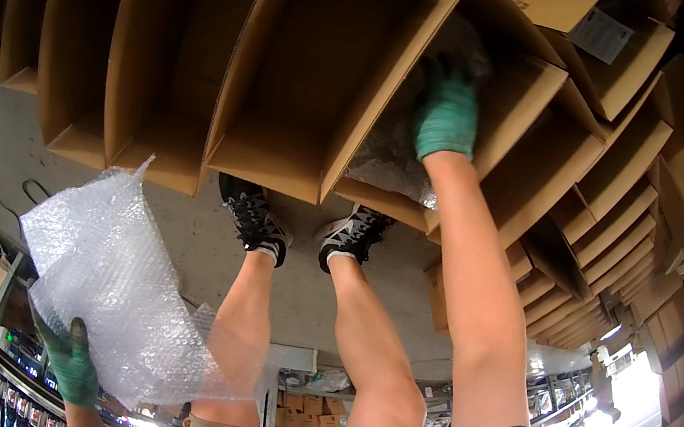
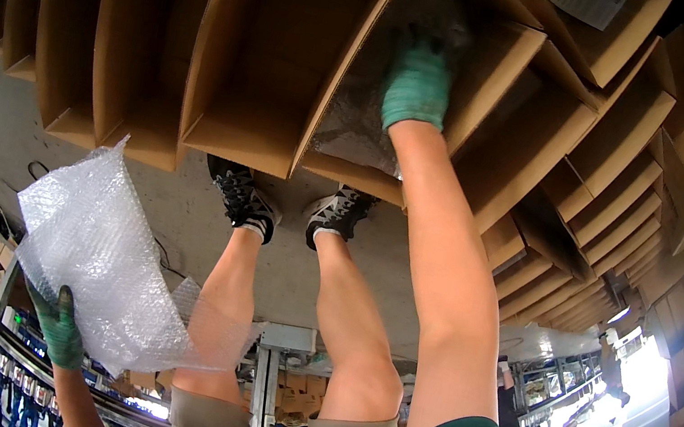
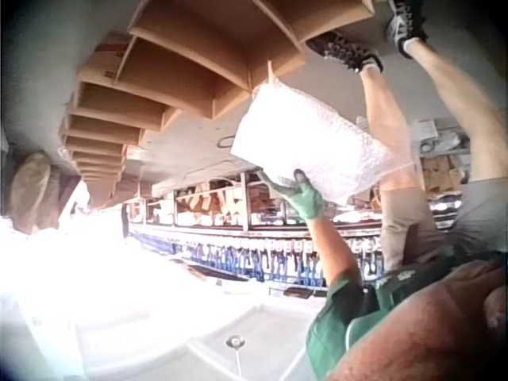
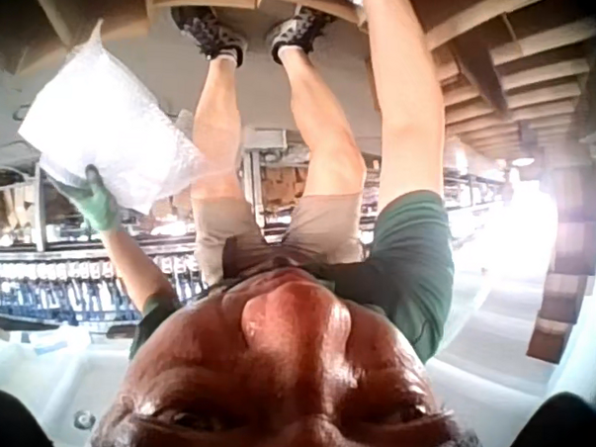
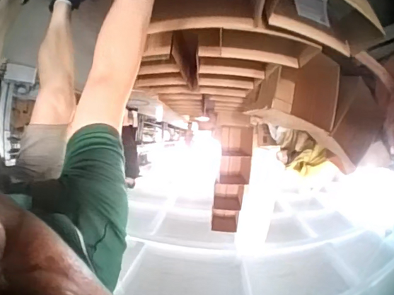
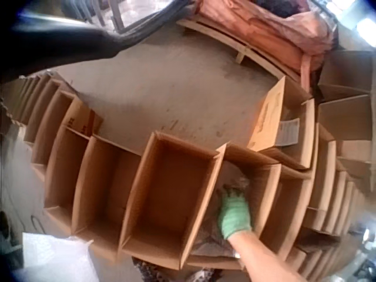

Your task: The person places sheets of bubble wrap into a long row of open cardboard boxes. They then move to a wooden table, pick up a pair of scissors, and cut a large roll of bubble wrap into smaller pieces.

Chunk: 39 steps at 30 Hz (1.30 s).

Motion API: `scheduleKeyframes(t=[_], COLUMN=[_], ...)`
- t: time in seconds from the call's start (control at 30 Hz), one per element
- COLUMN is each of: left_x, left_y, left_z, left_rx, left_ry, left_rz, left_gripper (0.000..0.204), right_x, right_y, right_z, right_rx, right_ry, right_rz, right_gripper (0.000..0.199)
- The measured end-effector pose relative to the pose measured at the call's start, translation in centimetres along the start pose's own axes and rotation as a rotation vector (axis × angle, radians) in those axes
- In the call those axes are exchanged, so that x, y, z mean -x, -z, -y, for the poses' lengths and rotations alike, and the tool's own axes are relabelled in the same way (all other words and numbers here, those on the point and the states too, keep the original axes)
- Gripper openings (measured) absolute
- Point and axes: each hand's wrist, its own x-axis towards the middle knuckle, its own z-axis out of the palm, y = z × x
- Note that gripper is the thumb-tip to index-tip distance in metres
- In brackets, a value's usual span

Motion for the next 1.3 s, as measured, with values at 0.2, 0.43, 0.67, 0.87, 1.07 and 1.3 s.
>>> scheduleKeyframes(t=[0.2,0.43,0.67,0.87,1.07,1.3], left_x=[-0.8,-1.9,-1.4,-2.1,-1.9,1.0], left_y=[-0.3,-0.7,-1.4,-1.9,-2.2,-1.9], left_z=[0.6,0.9,-0.5,0.3,-1.0,-3.1], left_rx=[0.014,0.033,0.073,0.083,0.239,0.415], left_ry=[0.006,0.035,0.008,0.015,0.060,-0.006], left_rz=[0.008,0.006,0.046,-0.017,-0.003,0.122], left_gripper=[0.080,0.091,0.087,0.087,0.079,0.046], right_x=[-3.8,-5.5,3.4,3.7,5.9,5.4], right_y=[-3.8,-7.3,-4.8,-8.4,-8.1,8.7], right_z=[-0.4,-4.5,3.2,1.0,0.3,9.8], right_rx=[0.180,0.069,0.029,-0.144,-0.087,-0.249], right_ry=[0.039,0.093,0.264,0.339,0.537,-0.235], right_rz=[-0.086,0.222,0.403,0.353,0.602,0.550], right_gripper=[0.062,0.046,0.038,0.039,0.047,0.028])
